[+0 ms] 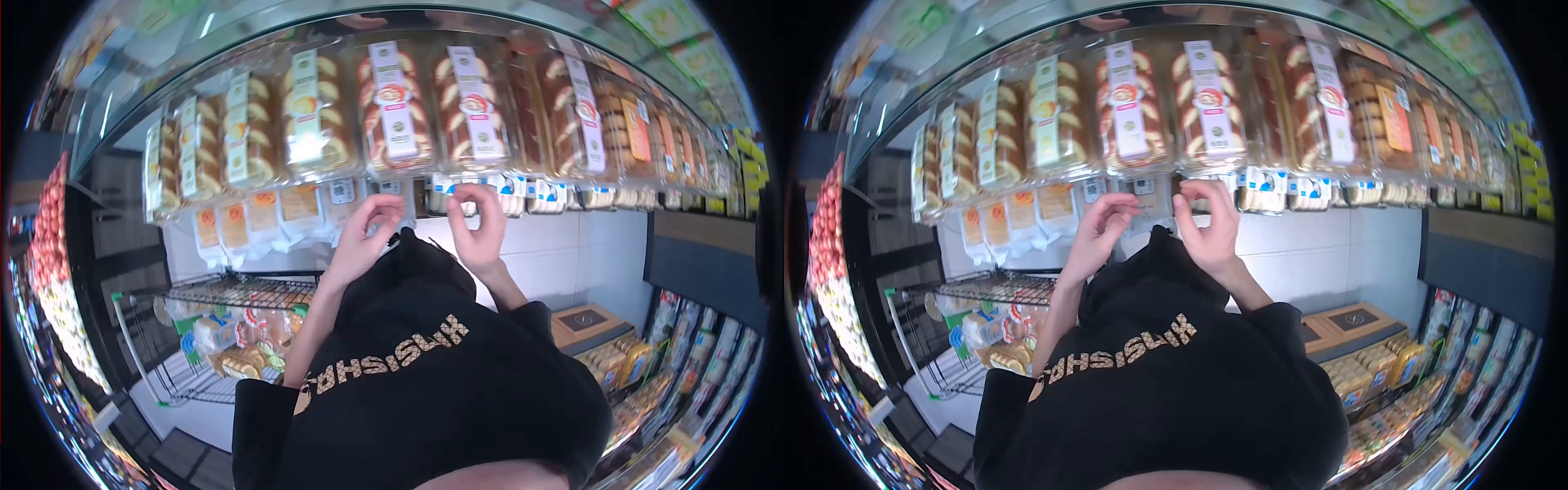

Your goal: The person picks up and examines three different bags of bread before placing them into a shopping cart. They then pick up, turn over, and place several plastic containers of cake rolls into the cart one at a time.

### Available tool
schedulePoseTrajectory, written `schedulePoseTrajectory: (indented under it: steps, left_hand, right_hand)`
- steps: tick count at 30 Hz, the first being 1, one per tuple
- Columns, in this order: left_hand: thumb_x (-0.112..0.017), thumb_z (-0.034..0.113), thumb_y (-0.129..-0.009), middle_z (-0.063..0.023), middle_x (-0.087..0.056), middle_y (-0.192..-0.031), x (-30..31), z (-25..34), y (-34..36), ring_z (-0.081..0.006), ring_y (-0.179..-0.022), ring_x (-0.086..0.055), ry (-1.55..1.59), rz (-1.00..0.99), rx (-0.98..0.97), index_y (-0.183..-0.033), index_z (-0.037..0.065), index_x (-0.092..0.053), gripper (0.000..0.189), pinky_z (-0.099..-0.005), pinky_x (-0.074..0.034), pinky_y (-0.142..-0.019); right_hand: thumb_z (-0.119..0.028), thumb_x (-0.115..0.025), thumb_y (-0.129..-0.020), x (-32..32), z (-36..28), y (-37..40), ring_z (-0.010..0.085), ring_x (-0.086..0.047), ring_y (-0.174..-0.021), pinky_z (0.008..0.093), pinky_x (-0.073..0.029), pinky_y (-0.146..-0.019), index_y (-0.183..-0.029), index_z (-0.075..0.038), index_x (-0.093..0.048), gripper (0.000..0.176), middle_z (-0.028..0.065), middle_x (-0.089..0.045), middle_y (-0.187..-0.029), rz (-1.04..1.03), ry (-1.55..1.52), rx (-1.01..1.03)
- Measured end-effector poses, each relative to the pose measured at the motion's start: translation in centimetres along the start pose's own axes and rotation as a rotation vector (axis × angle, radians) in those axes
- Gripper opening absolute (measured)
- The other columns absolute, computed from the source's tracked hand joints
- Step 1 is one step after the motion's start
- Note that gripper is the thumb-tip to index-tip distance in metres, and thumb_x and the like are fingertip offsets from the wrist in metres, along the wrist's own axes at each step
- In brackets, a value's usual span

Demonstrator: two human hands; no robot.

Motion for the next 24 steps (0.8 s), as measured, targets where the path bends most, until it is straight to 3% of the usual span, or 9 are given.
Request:
schedulePoseTrajectory:
  steps: [2,4,7,8,11,16,18,22,24]
  left_hand:
    - [-0.051,0.003,-0.086,-0.0071,-0.056,-0.107,-3.8,3.0,-1.9,-0.0148,-0.101,-0.055,0.09,-0.111,-0.03,-0.113,0.0,-0.049,0.027,-0.0285,-0.041,-0.089]
    - [-0.05,0.004,-0.088,-0.0081,-0.052,-0.114,-7.8,5.0,-4.4,-0.0167,-0.111,-0.048,0.136,-0.289,-0.044,-0.118,0.001,-0.045,0.031,-0.0308,-0.037,-0.095]
    - [-0.057,0.01,-0.085,-0.014,-0.046,-0.121,-13.2,6.2,-7.8,-0.0212,-0.115,-0.045,0.079,-0.224,-0.138,-0.124,-0.001,-0.036,0.046,-0.0329,-0.037,-0.095]
    - [-0.057,0.01,-0.085,-0.014,-0.046,-0.121,-15.0,6.3,-8.4,-0.0212,-0.115,-0.045,0.079,-0.247,-0.127,-0.124,-0.001,-0.036,0.046,-0.0329,-0.037,-0.095]
    - [-0.066,0.027,-0.078,-0.0236,-0.025,-0.132,-18.4,5.8,-9.6,-0.03,-0.125,-0.029,0.152,-0.082,0.111,-0.136,-0.003,-0.005,0.089,-0.0369,-0.031,-0.1]
    - [-0.066,0.034,-0.078,-0.021,-0.029,-0.129,-19.9,6.1,-12.0,-0.0268,-0.118,-0.036,0.269,-0.053,0.268,-0.136,-0.006,-0.004,0.094,-0.0351,-0.034,-0.095]
    - [-0.067,0.04,-0.076,-0.0201,-0.035,-0.129,-19.7,6.0,-12.7,-0.0231,-0.121,-0.035,0.312,-0.038,0.318,-0.137,-0.004,-0.003,0.099,-0.0364,-0.025,-0.102]
    - [-0.068,0.042,-0.074,-0.0169,-0.043,-0.122,-19.2,6.6,-12.9,-0.0223,-0.12,-0.036,0.334,-0.014,0.348,-0.137,-0.005,-0.004,0.102,-0.0361,-0.026,-0.101]
    - [-0.069,0.042,-0.074,-0.0194,-0.037,-0.123,-19.0,7.4,-12.5,-0.0237,-0.117,-0.038,0.325,-0.053,0.344,-0.135,-0.007,-0.005,0.101,-0.0341,-0.03,-0.097]
  right_hand:
    - [0.0,-0.061,-0.077,4.1,0.6,-0.2,0.0199,-0.053,-0.078,0.03,-0.043,-0.076,-0.094,0.001,-0.054,0.019,0.0104,-0.054,-0.086,0.296,0.239,0.123]
    - [-0.001,-0.058,-0.082,7.8,1.4,-0.6,0.0165,-0.048,-0.091,0.0285,-0.04,-0.083,-0.111,0.002,-0.044,0.033,0.0098,-0.046,-0.102,0.494,0.312,0.073]
    - [-0.01,-0.056,-0.086,11.7,2.1,-1.4,0.0165,-0.044,-0.098,0.0295,-0.038,-0.087,-0.118,0.001,-0.037,0.039,0.0102,-0.042,-0.109,0.724,0.292,0.004]
    - [-0.01,-0.056,-0.086,12.4,2.2,-1.6,0.0165,-0.044,-0.098,0.0295,-0.038,-0.087,-0.118,0.001,-0.037,0.039,0.0102,-0.042,-0.109,0.743,0.305,-0.01]
    - [-0.024,-0.05,-0.092,13.6,4.0,-1.7,0.0198,-0.041,-0.109,0.0319,-0.036,-0.093,-0.126,0.0,-0.032,0.046,0.0149,-0.038,-0.121,0.665,-0.01,-0.316]
    - [-0.025,-0.049,-0.092,13.8,4.3,-2.3,0.0211,-0.041,-0.115,0.0341,-0.037,-0.095,-0.131,-0.002,-0.03,0.049,0.0158,-0.033,-0.127,0.66,-0.068,-0.387]
    - [-0.023,-0.047,-0.092,13.7,3.3,-2.8,0.0227,-0.042,-0.115,0.0356,-0.038,-0.095,-0.129,0.0,-0.033,0.046,0.0154,-0.033,-0.131,0.669,-0.29,-0.421]
    - [-0.022,-0.044,-0.094,13.6,3.7,-2.1,0.0239,-0.043,-0.116,0.0368,-0.037,-0.096,-0.128,0.003,-0.034,0.043,0.0139,-0.033,-0.134,0.68,-0.42,-0.354]
    - [-0.022,-0.041,-0.095,13.3,3.1,-1.7,0.0252,-0.044,-0.116,0.0378,-0.037,-0.096,-0.128,0.005,-0.032,0.043,0.0131,-0.034,-0.135,0.65,-0.482,-0.4]
Point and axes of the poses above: each hand's wrist, its own y-axis away from the middle knuckle, its own x-axis out of the back of the hand, z = x × y, the point moved 2 cm from there along -y, towards the middle knuckle
